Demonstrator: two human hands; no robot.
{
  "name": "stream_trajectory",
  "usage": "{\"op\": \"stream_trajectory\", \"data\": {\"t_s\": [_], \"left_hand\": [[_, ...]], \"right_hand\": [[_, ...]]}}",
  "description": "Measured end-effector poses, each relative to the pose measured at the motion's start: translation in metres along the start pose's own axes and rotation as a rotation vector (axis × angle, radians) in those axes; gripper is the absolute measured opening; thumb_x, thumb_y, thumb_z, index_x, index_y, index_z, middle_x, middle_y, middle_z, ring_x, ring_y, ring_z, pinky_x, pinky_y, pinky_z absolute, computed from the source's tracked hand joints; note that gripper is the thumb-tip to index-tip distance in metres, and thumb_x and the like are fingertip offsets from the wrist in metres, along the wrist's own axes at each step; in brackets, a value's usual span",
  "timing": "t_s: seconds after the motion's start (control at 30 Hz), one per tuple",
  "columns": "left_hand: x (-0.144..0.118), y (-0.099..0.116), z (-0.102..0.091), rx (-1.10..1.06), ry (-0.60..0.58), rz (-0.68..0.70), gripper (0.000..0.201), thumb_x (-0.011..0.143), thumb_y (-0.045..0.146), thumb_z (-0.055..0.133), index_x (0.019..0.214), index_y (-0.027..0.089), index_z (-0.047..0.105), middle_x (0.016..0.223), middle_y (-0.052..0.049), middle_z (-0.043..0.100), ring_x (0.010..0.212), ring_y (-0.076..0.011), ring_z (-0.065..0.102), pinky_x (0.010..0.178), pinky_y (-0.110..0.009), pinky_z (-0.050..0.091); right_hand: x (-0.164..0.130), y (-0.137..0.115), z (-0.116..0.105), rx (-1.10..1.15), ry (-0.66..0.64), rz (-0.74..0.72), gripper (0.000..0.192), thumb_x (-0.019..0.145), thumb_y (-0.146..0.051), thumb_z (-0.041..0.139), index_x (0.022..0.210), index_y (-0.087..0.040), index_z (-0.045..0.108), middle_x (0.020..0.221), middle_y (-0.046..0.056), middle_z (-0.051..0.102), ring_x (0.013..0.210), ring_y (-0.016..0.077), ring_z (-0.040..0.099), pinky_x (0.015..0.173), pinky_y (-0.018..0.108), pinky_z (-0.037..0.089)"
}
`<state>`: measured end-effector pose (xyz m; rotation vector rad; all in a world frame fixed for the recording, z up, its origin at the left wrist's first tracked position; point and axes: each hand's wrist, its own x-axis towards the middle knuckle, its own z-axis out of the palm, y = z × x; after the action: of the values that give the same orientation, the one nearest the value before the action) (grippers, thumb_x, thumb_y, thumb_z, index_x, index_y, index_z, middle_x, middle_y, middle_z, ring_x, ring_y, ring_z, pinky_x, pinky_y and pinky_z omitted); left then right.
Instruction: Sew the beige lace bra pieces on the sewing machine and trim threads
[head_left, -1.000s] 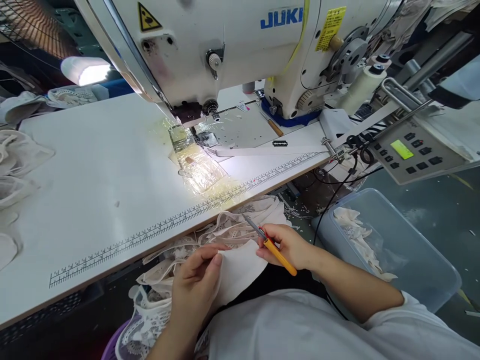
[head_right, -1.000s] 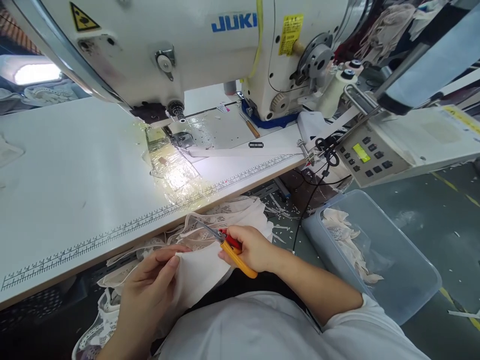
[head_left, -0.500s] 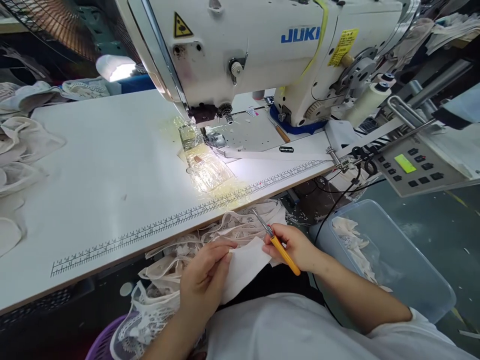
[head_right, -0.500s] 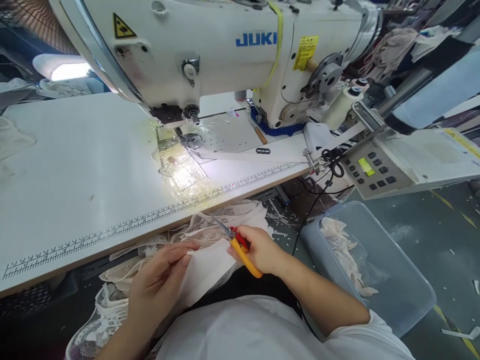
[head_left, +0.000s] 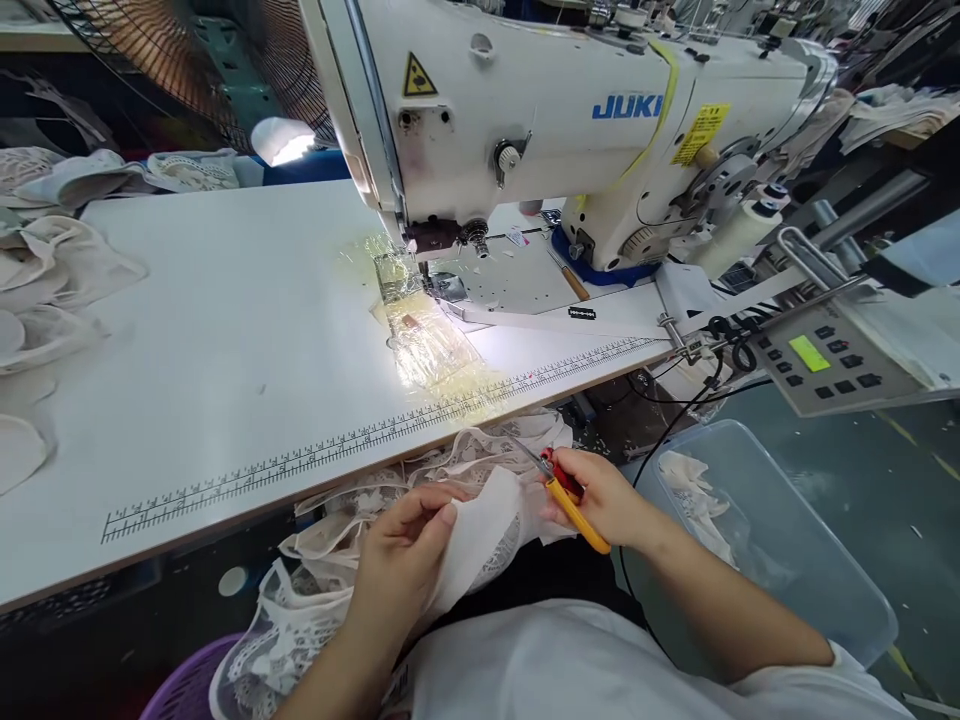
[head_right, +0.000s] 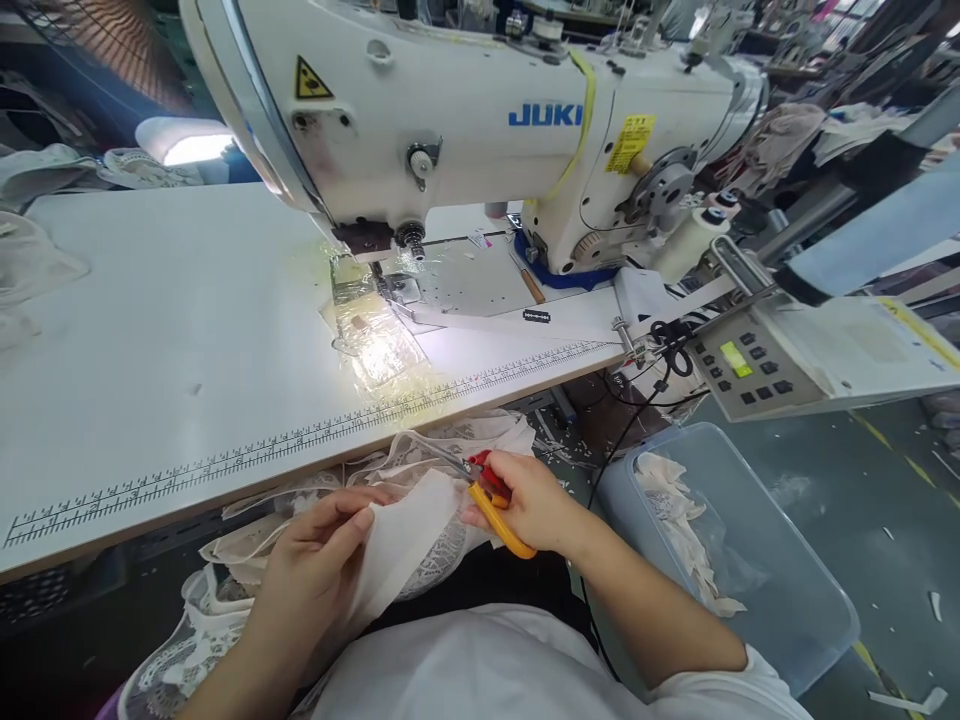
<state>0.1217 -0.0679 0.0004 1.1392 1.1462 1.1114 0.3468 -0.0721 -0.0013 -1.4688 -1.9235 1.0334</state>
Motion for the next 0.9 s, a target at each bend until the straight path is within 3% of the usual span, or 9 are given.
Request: {"op": "stream_trajectory", "data": {"t_s": [0.13, 0.23, 0.33, 0.43, 0.53, 0.77, 0.9], "left_hand": [[0.001, -0.001, 0.000, -0.057, 0.000, -0.012, 0.008, 0.069, 0.021, 0.064, 0.061, 0.022, 0.066, 0.070, -0.001, 0.069, 0.073, -0.0169, 0.064, 0.072, -0.027, 0.052], [0.001, -0.001, 0.000, 0.001, 0.013, 0.042, 0.007, 0.067, 0.019, 0.065, 0.061, 0.022, 0.065, 0.070, -0.001, 0.068, 0.072, -0.0169, 0.064, 0.070, -0.026, 0.053], [0.001, -0.001, 0.000, 0.070, 0.015, 0.096, 0.008, 0.070, 0.019, 0.063, 0.063, 0.022, 0.064, 0.071, -0.002, 0.068, 0.072, -0.0173, 0.064, 0.068, -0.027, 0.053], [0.001, -0.001, -0.001, 0.119, -0.016, 0.189, 0.011, 0.074, 0.016, 0.059, 0.065, 0.022, 0.063, 0.073, -0.002, 0.069, 0.073, -0.0166, 0.065, 0.069, -0.027, 0.054], [0.002, 0.000, -0.005, 0.221, -0.039, 0.298, 0.012, 0.077, 0.015, 0.056, 0.072, 0.023, 0.063, 0.077, -0.001, 0.069, 0.076, -0.0161, 0.066, 0.071, -0.026, 0.055], [0.000, -0.006, -0.015, 0.523, -0.139, 0.434, 0.023, 0.080, 0.018, 0.056, 0.101, 0.024, 0.062, 0.089, -0.003, 0.071, 0.077, -0.0155, 0.068, 0.068, -0.022, 0.057], [-0.005, -0.006, -0.024, 0.569, -0.093, 0.451, 0.028, 0.080, 0.021, 0.056, 0.106, 0.025, 0.062, 0.099, -0.007, 0.070, 0.089, -0.0199, 0.068, 0.074, -0.026, 0.058]], "right_hand": [[0.002, -0.004, 0.000, -0.185, -0.126, -0.039, 0.051, 0.064, -0.063, 0.066, 0.063, -0.020, 0.039, 0.061, -0.005, 0.045, 0.053, 0.0101, 0.038, 0.049, 0.022, 0.028], [0.004, -0.007, 0.001, -0.363, -0.178, -0.063, 0.051, 0.062, -0.063, 0.069, 0.067, -0.020, 0.044, 0.064, -0.003, 0.048, 0.055, 0.0113, 0.040, 0.051, 0.023, 0.028], [0.005, -0.008, 0.003, -0.401, -0.202, -0.063, 0.051, 0.062, -0.066, 0.068, 0.067, -0.020, 0.045, 0.064, -0.003, 0.049, 0.055, 0.0119, 0.041, 0.051, 0.023, 0.027], [0.007, -0.008, 0.000, -0.398, -0.169, -0.034, 0.052, 0.066, -0.067, 0.062, 0.061, -0.020, 0.040, 0.060, -0.003, 0.047, 0.053, 0.0115, 0.039, 0.050, 0.023, 0.026], [0.017, -0.010, -0.015, -0.446, -0.055, 0.037, 0.051, 0.073, -0.066, 0.054, 0.058, -0.020, 0.038, 0.058, -0.002, 0.047, 0.052, 0.0120, 0.040, 0.049, 0.023, 0.025], [0.092, -0.021, -0.083, -0.843, 0.129, 0.373, 0.034, 0.079, -0.053, 0.054, 0.076, -0.019, 0.059, 0.072, 0.005, 0.063, 0.070, 0.0193, 0.059, 0.055, 0.024, 0.035], [0.149, -0.025, -0.107, -0.921, 0.197, 0.400, 0.031, 0.081, -0.045, 0.054, 0.083, -0.015, 0.064, 0.084, 0.013, 0.067, 0.080, 0.0250, 0.063, 0.061, 0.027, 0.040]]}}
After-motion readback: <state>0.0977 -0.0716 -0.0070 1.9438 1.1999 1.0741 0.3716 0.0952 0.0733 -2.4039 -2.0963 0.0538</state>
